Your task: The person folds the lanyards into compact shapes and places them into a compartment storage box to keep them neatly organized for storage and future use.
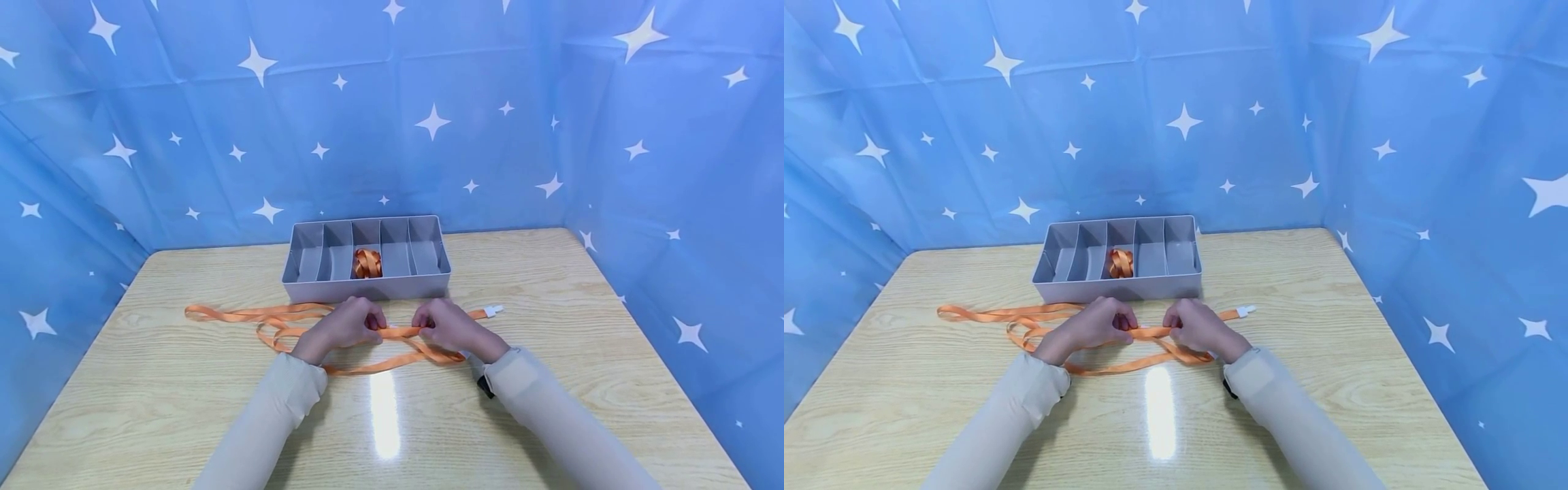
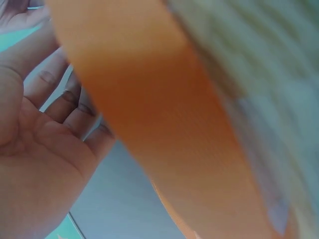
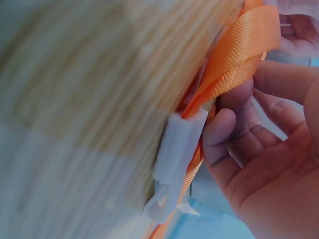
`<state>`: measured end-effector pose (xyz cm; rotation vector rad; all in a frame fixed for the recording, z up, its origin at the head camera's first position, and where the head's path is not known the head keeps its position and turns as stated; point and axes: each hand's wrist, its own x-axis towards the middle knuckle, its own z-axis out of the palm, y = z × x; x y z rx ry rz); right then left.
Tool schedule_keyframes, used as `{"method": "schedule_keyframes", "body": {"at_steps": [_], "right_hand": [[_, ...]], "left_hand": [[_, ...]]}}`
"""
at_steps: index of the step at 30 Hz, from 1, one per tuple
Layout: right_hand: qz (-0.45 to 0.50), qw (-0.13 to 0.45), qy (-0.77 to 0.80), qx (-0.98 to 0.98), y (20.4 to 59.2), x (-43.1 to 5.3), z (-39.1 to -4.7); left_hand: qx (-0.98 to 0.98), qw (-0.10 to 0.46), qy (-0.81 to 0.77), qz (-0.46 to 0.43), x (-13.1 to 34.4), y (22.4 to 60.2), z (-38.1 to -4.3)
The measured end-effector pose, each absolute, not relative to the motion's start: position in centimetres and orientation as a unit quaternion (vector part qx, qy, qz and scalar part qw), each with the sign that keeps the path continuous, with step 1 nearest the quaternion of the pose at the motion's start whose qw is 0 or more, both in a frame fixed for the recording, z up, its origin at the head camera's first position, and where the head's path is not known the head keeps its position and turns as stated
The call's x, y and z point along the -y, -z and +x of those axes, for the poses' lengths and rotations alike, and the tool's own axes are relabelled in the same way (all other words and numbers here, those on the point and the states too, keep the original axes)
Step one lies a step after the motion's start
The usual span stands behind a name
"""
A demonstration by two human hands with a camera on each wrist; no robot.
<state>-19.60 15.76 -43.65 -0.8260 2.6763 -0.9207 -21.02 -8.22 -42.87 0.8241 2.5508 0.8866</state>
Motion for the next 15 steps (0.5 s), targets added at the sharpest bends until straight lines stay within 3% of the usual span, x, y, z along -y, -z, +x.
{"method": "schedule_keyframes", "body": {"at_steps": [15], "right_hand": [[-0.277, 0.131, 0.393, -0.867, 43.05, -15.77, -19.93]], "left_hand": [[-0.877, 0.165, -0.344, 0.291, 8.23, 42.67, -21.17]]}}
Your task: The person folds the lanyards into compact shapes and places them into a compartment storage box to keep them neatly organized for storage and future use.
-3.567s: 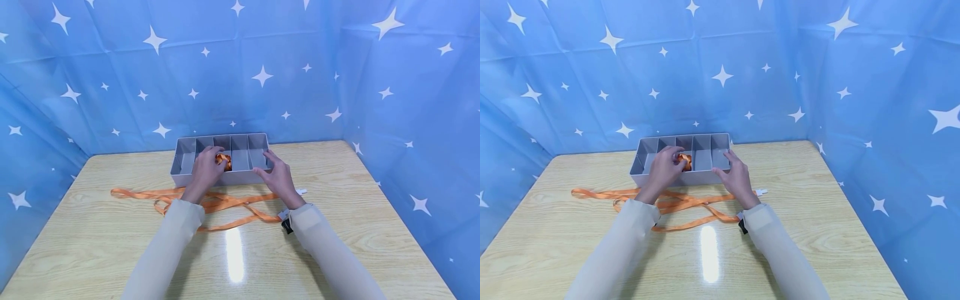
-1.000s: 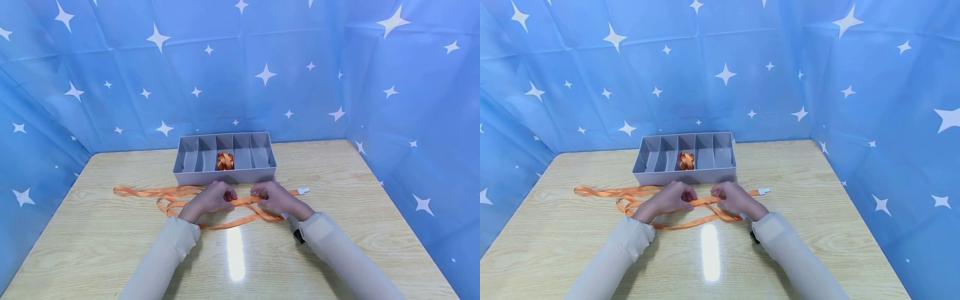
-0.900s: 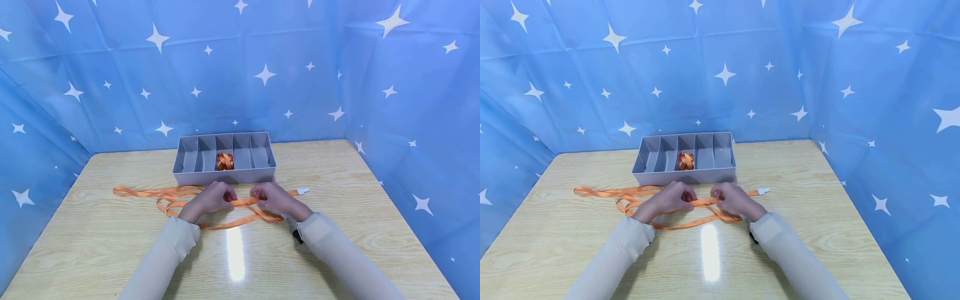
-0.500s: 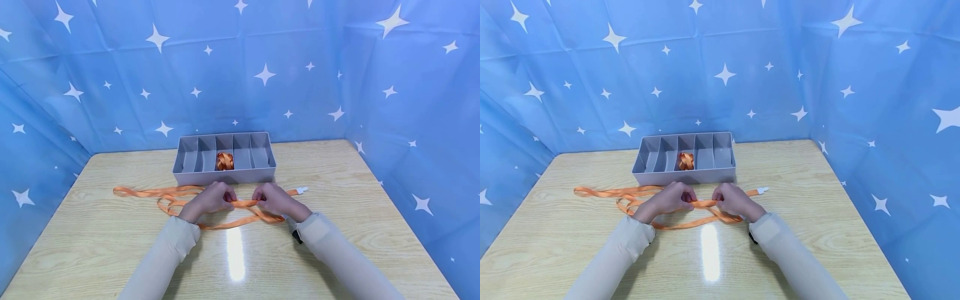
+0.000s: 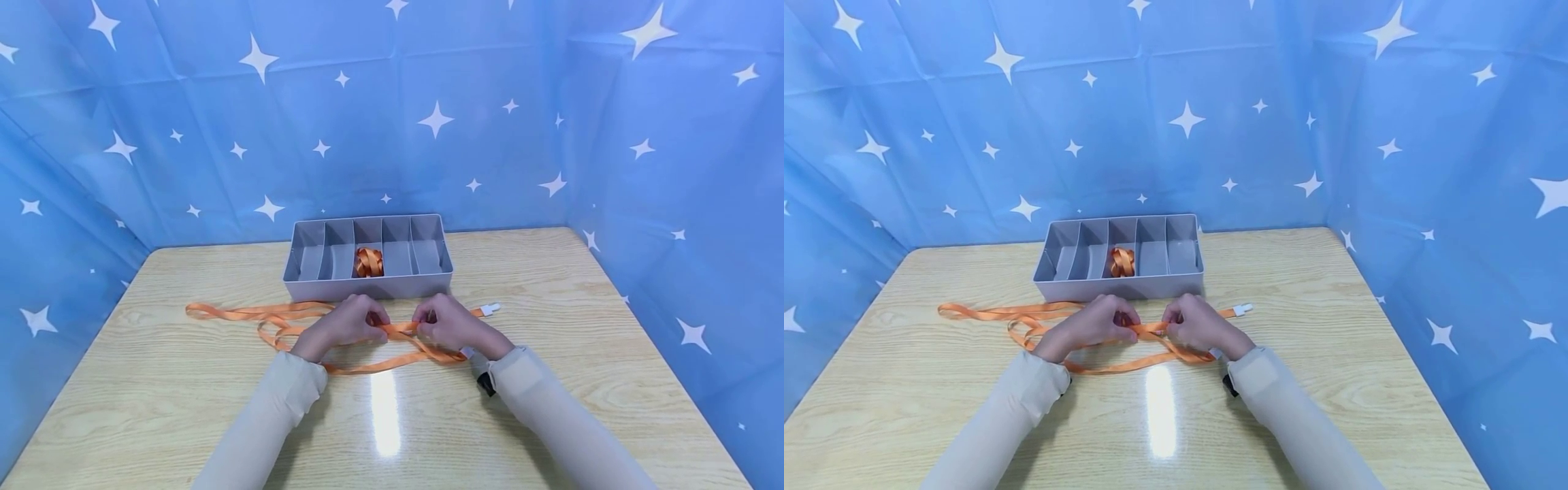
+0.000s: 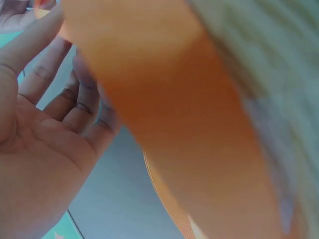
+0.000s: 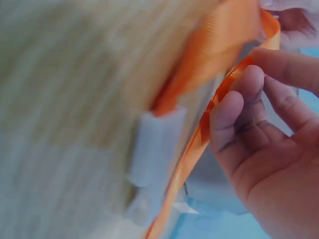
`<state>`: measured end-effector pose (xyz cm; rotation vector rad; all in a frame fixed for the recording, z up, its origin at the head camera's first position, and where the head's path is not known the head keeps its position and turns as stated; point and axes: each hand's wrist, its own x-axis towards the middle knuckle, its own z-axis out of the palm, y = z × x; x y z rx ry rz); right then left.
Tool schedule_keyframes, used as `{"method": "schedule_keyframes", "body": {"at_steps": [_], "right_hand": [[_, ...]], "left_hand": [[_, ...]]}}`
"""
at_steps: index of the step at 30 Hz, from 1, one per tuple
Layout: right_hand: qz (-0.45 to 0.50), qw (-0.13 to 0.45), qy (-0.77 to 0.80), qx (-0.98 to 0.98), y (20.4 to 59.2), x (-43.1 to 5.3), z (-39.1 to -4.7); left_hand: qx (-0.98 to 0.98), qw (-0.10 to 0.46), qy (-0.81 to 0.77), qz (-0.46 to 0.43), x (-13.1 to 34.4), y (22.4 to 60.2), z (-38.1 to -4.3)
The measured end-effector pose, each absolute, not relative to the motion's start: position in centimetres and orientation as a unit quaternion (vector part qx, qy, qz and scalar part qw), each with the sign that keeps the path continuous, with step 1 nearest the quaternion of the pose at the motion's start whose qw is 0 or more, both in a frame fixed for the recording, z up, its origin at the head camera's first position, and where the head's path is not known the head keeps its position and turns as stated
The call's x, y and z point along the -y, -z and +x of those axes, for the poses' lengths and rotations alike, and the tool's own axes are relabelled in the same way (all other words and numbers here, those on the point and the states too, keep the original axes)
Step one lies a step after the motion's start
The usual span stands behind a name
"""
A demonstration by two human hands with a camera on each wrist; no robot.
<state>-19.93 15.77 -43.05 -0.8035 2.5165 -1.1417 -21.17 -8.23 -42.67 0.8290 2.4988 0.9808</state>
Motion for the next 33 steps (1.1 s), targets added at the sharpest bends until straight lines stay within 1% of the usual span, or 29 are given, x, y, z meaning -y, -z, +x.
{"method": "schedule_keyframes", "body": {"at_steps": [7, 13, 15, 18, 21, 27, 33], "right_hand": [[-0.291, 0.119, 0.409, -0.857, 42.4, -15.8, -20.1], [-0.306, 0.111, 0.429, -0.842, 42.1, -15.8, -20.2], [-0.307, 0.104, 0.430, -0.843, 41.8, -15.8, -20.1], [-0.301, 0.082, 0.419, -0.853, 41.3, -15.8, -19.8], [-0.297, 0.046, 0.401, -0.865, 40.9, -15.7, -19.6], [-0.293, -0.024, 0.382, -0.876, 40.2, -15.5, -19.2], [-0.293, -0.042, 0.397, -0.869, 39.6, -15.8, -19.0]], "left_hand": [[-0.855, 0.184, -0.389, 0.288, 8.4, 42.6, -21.4], [-0.807, 0.222, -0.465, 0.289, 8.4, 42.0, -21.4], [-0.800, 0.225, -0.480, 0.281, 8.5, 41.7, -21.3], [-0.800, 0.217, -0.494, 0.263, 8.5, 41.1, -21.3], [-0.802, 0.212, -0.500, 0.250, 8.6, 40.6, -21.2], [-0.780, 0.207, -0.527, 0.266, 8.9, 39.4, -21.1], [-0.760, 0.206, -0.543, 0.292, 9.2, 38.2, -20.8]]}}
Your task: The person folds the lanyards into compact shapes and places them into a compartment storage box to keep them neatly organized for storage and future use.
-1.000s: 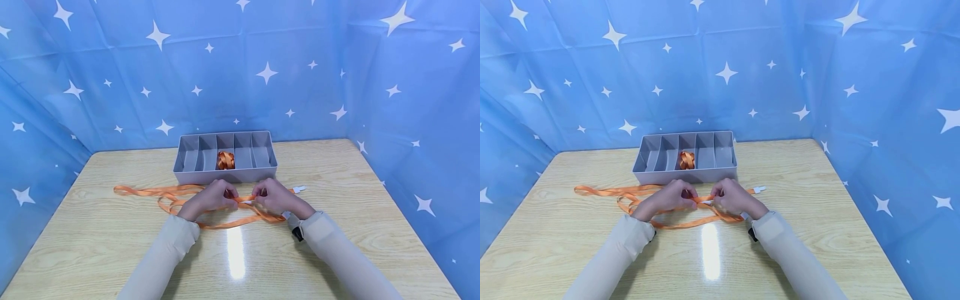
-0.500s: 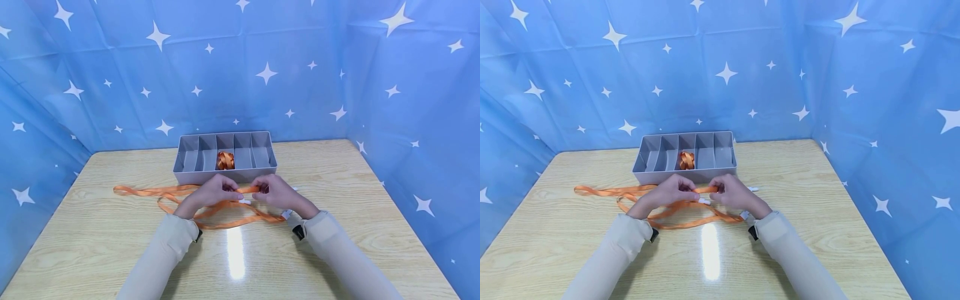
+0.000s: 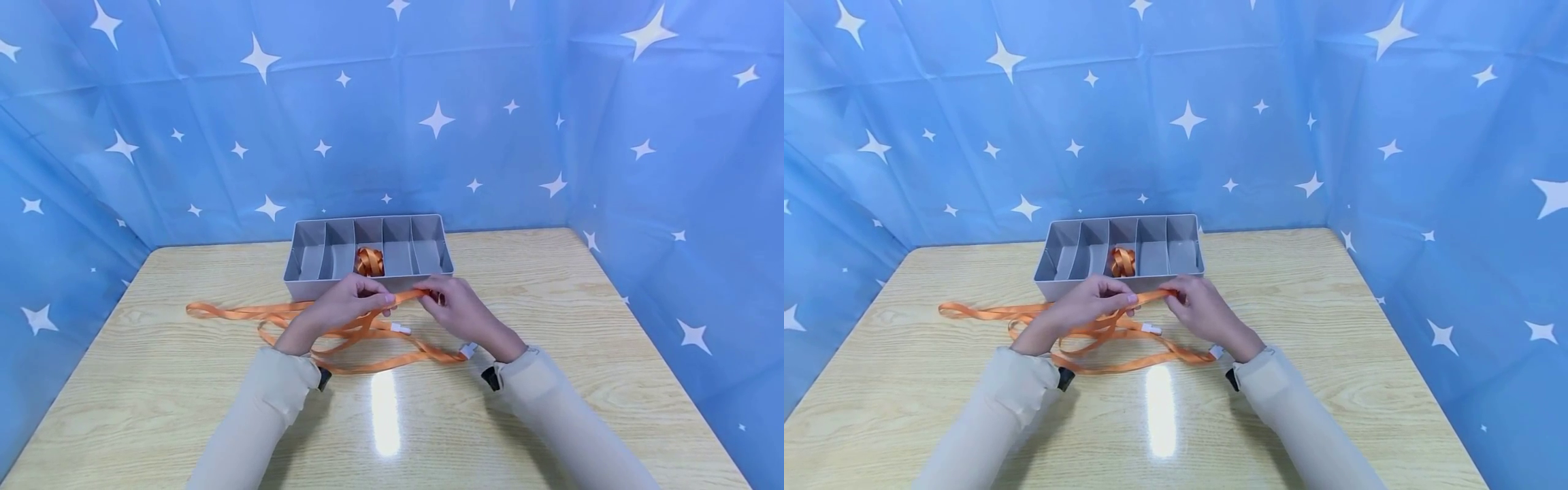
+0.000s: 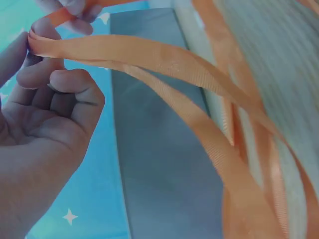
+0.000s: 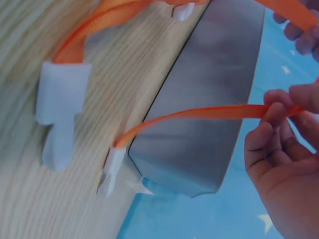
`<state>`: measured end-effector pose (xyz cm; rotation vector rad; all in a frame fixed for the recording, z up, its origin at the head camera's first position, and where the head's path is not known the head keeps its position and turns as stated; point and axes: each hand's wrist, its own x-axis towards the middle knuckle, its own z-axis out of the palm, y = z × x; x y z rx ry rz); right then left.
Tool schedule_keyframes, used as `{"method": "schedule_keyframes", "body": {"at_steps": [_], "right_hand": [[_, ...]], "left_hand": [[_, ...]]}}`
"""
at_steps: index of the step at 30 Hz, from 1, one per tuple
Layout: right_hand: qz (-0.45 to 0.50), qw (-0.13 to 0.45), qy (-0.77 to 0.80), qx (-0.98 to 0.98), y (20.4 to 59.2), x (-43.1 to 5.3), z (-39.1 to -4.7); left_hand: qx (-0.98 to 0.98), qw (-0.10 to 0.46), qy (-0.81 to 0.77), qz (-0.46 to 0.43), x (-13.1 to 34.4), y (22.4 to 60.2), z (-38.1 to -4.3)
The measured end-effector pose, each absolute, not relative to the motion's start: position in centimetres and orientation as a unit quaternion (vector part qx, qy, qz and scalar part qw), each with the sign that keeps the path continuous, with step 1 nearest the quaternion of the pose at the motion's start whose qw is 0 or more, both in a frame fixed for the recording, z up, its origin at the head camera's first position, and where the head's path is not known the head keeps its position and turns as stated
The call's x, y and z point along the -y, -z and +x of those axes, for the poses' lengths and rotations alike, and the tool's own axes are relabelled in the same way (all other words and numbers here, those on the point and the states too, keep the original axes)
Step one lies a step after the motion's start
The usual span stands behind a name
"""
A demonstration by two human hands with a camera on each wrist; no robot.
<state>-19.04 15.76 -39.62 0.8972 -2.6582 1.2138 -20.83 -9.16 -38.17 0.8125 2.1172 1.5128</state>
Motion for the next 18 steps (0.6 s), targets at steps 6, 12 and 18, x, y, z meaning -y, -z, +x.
{"method": "schedule_keyframes", "body": {"at_steps": [6, 12, 18], "right_hand": [[0.282, 0.050, -0.399, 0.871, 39.5, -15.8, -19.0], [0.265, 0.098, -0.397, 0.873, 39.7, -15.6, -18.9], [0.243, 0.139, -0.407, 0.869, 39.7, -15.3, -19.0]], "left_hand": [[-0.749, 0.212, -0.563, 0.279, 9.1, 37.1, -20.5], [-0.731, 0.170, -0.603, 0.268, 8.6, 36.2, -20.2], [-0.724, 0.122, -0.632, 0.246, 8.1, 35.6, -20.0]]}}
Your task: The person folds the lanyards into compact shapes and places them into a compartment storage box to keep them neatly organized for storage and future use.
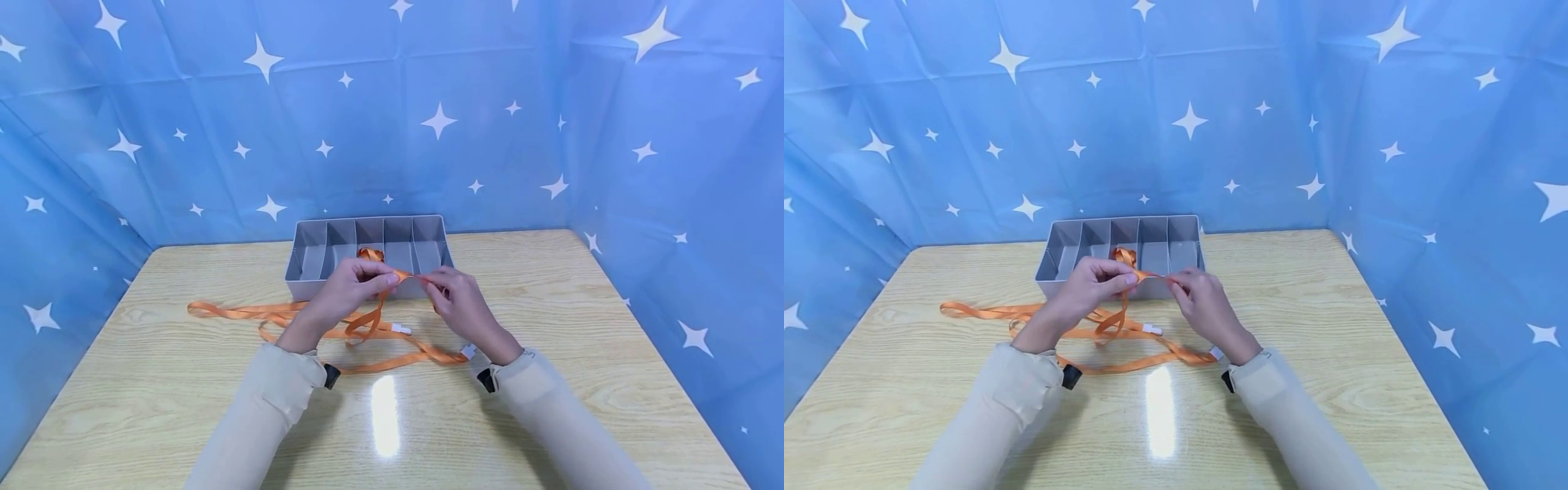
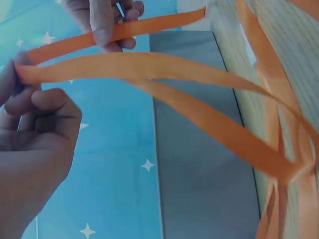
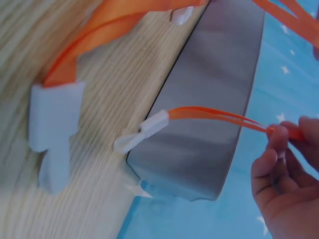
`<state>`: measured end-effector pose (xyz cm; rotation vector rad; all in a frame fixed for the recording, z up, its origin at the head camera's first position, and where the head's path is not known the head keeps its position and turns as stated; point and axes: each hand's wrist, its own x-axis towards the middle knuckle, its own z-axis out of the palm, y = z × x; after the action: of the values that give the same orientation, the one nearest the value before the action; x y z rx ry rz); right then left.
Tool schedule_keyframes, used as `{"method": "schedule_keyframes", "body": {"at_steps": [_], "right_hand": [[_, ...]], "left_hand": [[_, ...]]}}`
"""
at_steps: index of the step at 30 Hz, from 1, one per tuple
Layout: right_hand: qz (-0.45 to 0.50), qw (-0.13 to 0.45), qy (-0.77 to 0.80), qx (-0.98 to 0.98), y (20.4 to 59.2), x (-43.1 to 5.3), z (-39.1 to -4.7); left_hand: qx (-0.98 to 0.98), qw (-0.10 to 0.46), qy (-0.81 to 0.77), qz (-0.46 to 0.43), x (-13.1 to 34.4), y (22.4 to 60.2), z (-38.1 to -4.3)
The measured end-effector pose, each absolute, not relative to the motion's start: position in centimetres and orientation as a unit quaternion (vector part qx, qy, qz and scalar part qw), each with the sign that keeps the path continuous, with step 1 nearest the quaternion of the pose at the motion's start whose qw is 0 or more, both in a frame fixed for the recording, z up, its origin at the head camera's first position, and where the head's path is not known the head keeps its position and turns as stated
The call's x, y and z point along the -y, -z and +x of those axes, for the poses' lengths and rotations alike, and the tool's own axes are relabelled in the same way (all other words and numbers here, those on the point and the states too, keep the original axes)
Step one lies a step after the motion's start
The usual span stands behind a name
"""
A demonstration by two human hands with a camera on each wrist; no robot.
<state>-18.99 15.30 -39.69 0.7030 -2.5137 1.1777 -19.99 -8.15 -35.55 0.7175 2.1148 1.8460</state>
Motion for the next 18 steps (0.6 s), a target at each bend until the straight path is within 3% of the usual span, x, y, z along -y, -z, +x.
{"method": "schedule_keyframes", "body": {"at_steps": [18], "right_hand": [[0.238, 0.224, -0.439, 0.837, 39.5, -14.3, -18.7]], "left_hand": [[-0.677, 0.032, -0.691, 0.253, 6.2, 33.5, -19.4]]}}
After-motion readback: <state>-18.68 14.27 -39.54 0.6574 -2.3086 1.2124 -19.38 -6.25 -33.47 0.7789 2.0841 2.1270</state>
